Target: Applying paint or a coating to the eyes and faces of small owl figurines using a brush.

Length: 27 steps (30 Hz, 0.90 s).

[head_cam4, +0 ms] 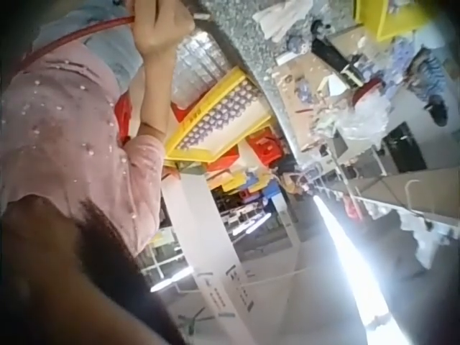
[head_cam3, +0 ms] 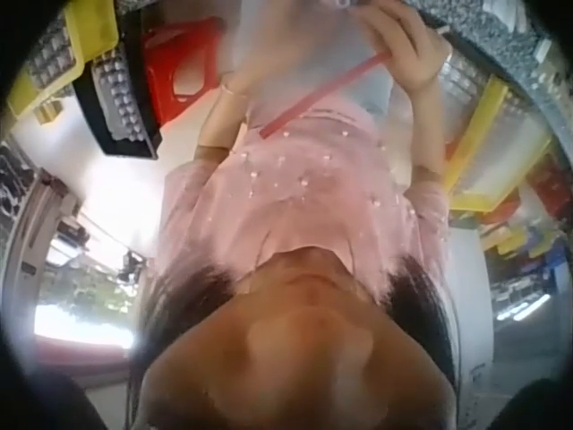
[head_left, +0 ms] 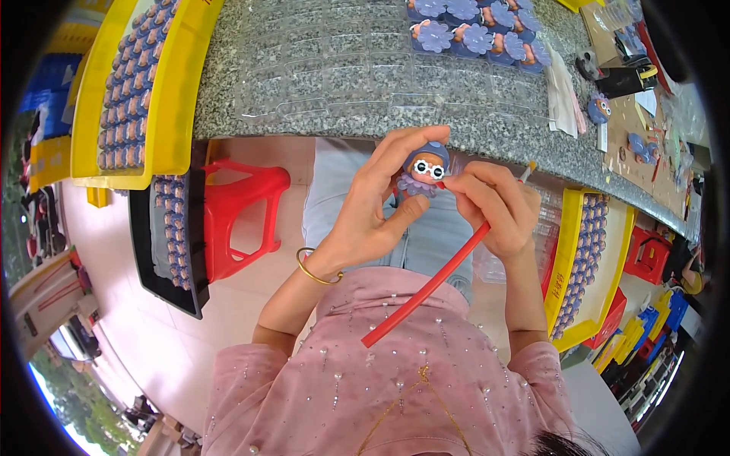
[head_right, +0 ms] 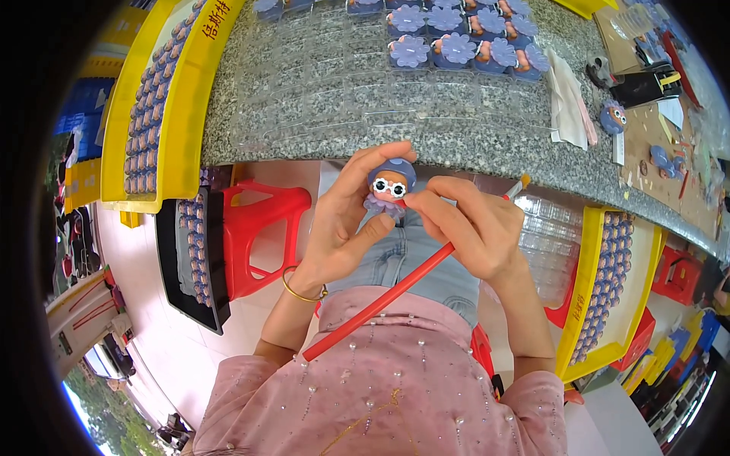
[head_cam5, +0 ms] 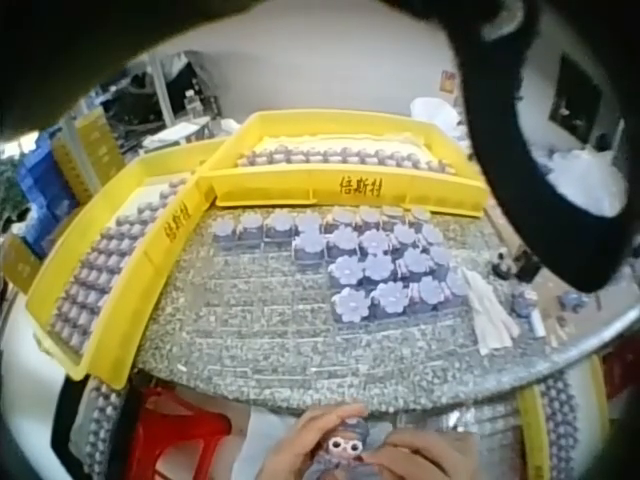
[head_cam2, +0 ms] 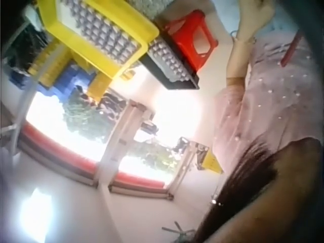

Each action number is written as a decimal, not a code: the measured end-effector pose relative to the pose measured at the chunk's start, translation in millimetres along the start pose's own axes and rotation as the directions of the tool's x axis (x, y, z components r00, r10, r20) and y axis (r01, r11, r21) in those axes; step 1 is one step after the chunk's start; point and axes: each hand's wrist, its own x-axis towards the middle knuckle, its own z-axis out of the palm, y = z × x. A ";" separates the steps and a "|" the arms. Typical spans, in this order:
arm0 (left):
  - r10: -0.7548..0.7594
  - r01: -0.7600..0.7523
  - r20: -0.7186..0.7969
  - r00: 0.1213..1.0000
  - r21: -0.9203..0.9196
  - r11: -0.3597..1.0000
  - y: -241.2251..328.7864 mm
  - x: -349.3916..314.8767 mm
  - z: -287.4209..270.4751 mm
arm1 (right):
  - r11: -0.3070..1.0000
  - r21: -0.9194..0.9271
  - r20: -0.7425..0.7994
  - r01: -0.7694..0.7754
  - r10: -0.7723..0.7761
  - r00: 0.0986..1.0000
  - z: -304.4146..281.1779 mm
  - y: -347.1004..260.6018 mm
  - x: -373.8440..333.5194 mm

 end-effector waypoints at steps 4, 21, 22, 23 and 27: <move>-0.010 0.010 0.014 1.000 0.025 1.000 2.4 -0.2 -2.3 | 1.000 -0.010 -0.024 0.008 -0.009 1.000 2.8 -0.3 0.0; -0.022 0.022 -0.003 1.000 -0.001 1.000 8.6 -2.7 -1.6 | 0.995 -0.025 0.093 -0.093 0.095 0.991 -5.6 -15.7 8.0; -0.028 0.028 -0.001 1.000 0.013 1.000 8.8 -2.4 -1.8 | 0.997 -0.054 0.086 -0.055 0.060 0.995 -5.0 -16.0 8.7; -0.034 0.034 0.000 0.999 0.027 0.999 9.1 -2.4 -2.0 | 0.997 -0.055 0.086 -0.056 0.061 0.994 -5.0 -15.6 9.0; -0.083 0.082 -0.006 0.997 -0.026 0.996 11.2 -3.8 -3.2 | 0.996 -0.042 0.096 -0.075 0.079 0.992 -6.6 -16.1 7.7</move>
